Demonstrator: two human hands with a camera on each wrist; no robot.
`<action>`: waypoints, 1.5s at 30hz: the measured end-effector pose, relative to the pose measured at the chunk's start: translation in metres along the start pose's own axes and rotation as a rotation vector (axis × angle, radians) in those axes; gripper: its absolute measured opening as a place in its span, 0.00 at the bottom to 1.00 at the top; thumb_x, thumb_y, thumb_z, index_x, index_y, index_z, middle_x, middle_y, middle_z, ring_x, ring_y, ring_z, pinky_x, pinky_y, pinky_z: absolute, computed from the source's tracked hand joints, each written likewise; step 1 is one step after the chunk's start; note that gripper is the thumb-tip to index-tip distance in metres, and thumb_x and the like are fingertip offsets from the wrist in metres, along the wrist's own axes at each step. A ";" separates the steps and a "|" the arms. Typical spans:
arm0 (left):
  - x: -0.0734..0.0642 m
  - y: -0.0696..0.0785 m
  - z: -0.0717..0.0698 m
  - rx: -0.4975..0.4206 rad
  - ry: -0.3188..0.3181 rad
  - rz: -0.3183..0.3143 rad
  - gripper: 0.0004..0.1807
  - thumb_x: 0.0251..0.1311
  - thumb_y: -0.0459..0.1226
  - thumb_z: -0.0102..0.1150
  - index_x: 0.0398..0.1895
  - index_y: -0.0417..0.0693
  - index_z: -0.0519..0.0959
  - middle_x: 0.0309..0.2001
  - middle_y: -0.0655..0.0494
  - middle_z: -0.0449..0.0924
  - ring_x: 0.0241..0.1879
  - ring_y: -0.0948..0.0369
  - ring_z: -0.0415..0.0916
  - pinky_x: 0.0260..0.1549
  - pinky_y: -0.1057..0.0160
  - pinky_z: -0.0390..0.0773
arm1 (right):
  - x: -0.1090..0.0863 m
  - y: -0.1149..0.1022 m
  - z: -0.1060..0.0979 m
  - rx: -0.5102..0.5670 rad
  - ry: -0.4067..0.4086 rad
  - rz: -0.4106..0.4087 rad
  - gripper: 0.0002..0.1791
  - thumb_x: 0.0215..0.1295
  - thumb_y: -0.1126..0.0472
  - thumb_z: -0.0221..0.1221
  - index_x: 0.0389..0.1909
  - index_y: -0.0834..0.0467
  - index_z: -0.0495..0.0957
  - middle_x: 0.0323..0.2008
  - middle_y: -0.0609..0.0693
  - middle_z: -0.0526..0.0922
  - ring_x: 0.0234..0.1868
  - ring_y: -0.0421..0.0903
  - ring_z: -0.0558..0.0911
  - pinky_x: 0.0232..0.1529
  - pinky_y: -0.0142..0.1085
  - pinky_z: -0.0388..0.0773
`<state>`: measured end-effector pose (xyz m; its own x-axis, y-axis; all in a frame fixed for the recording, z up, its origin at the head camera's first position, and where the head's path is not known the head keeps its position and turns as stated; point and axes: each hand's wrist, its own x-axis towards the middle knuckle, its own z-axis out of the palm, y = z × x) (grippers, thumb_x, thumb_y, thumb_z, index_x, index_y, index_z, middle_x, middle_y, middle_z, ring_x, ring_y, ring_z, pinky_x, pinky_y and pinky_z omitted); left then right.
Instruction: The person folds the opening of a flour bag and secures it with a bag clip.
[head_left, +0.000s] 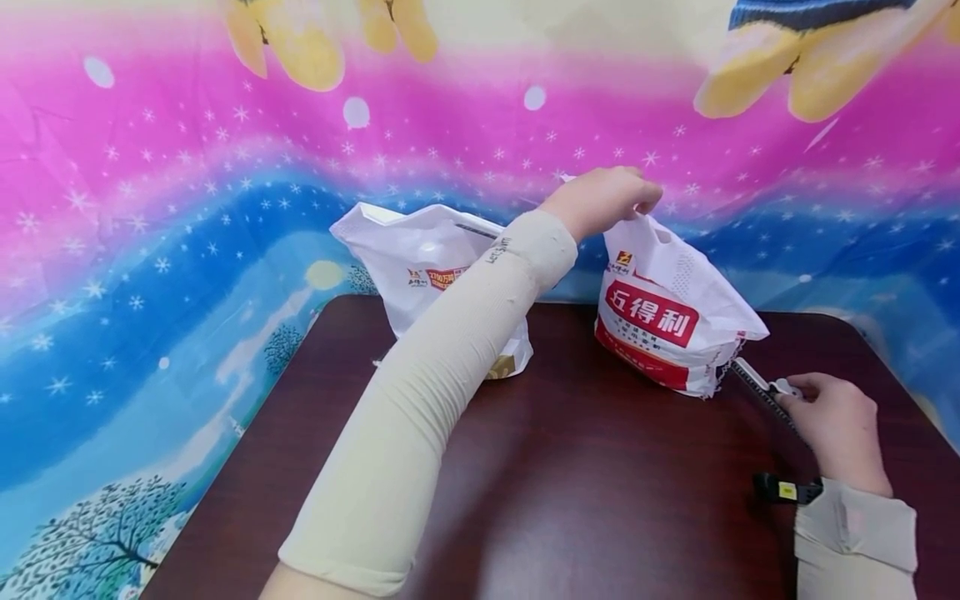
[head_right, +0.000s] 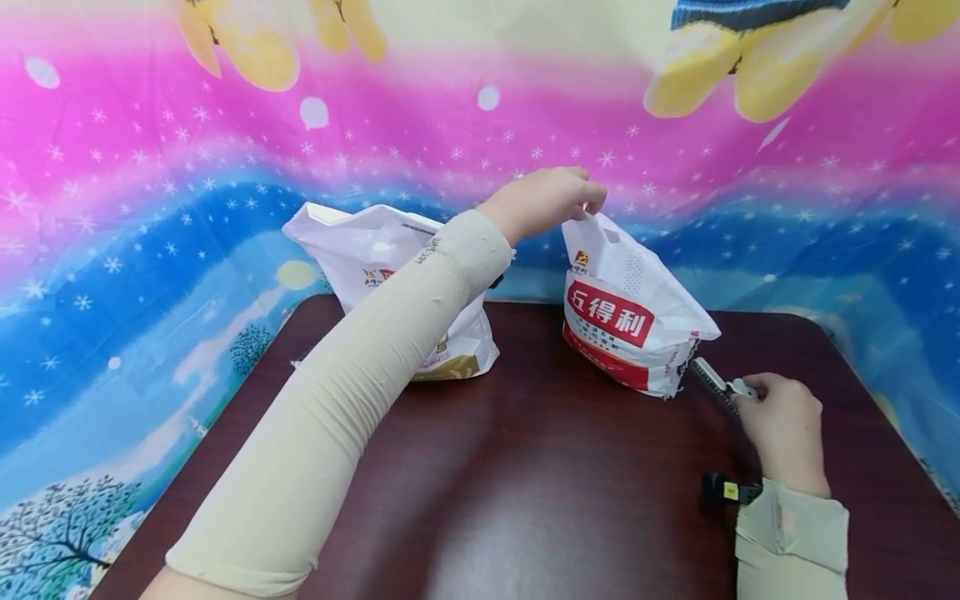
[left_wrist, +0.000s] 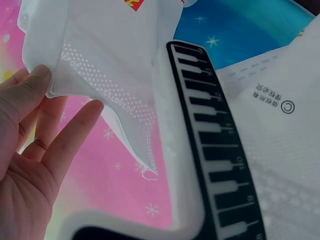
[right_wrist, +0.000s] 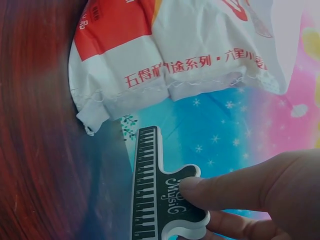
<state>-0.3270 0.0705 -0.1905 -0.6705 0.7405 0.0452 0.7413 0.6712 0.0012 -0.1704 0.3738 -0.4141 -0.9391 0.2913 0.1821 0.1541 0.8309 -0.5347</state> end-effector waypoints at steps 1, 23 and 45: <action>0.000 0.000 0.000 0.002 -0.001 0.000 0.12 0.74 0.40 0.53 0.57 0.57 0.74 0.57 0.61 0.75 0.55 0.66 0.70 0.52 0.72 0.71 | 0.000 -0.001 -0.001 0.002 0.004 0.004 0.18 0.68 0.67 0.60 0.52 0.78 0.76 0.44 0.77 0.79 0.39 0.67 0.77 0.27 0.44 0.74; -0.005 0.000 0.001 -0.149 0.006 -0.043 0.11 0.74 0.44 0.51 0.55 0.57 0.74 0.60 0.61 0.75 0.56 0.65 0.71 0.53 0.70 0.70 | -0.007 -0.022 -0.016 0.035 0.188 -0.024 0.19 0.70 0.67 0.57 0.55 0.77 0.76 0.43 0.75 0.76 0.46 0.69 0.70 0.47 0.61 0.61; -0.005 -0.002 0.004 -0.291 0.006 -0.116 0.11 0.74 0.46 0.49 0.54 0.58 0.75 0.59 0.62 0.75 0.55 0.66 0.71 0.52 0.69 0.72 | -0.002 -0.037 -0.003 0.131 0.541 -0.074 0.17 0.69 0.70 0.61 0.57 0.72 0.79 0.42 0.69 0.76 0.47 0.56 0.68 0.53 0.57 0.60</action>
<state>-0.3259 0.0657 -0.1950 -0.7515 0.6589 0.0343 0.6379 0.7122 0.2930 -0.1733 0.3436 -0.3926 -0.6495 0.4646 0.6019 0.0217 0.8026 -0.5962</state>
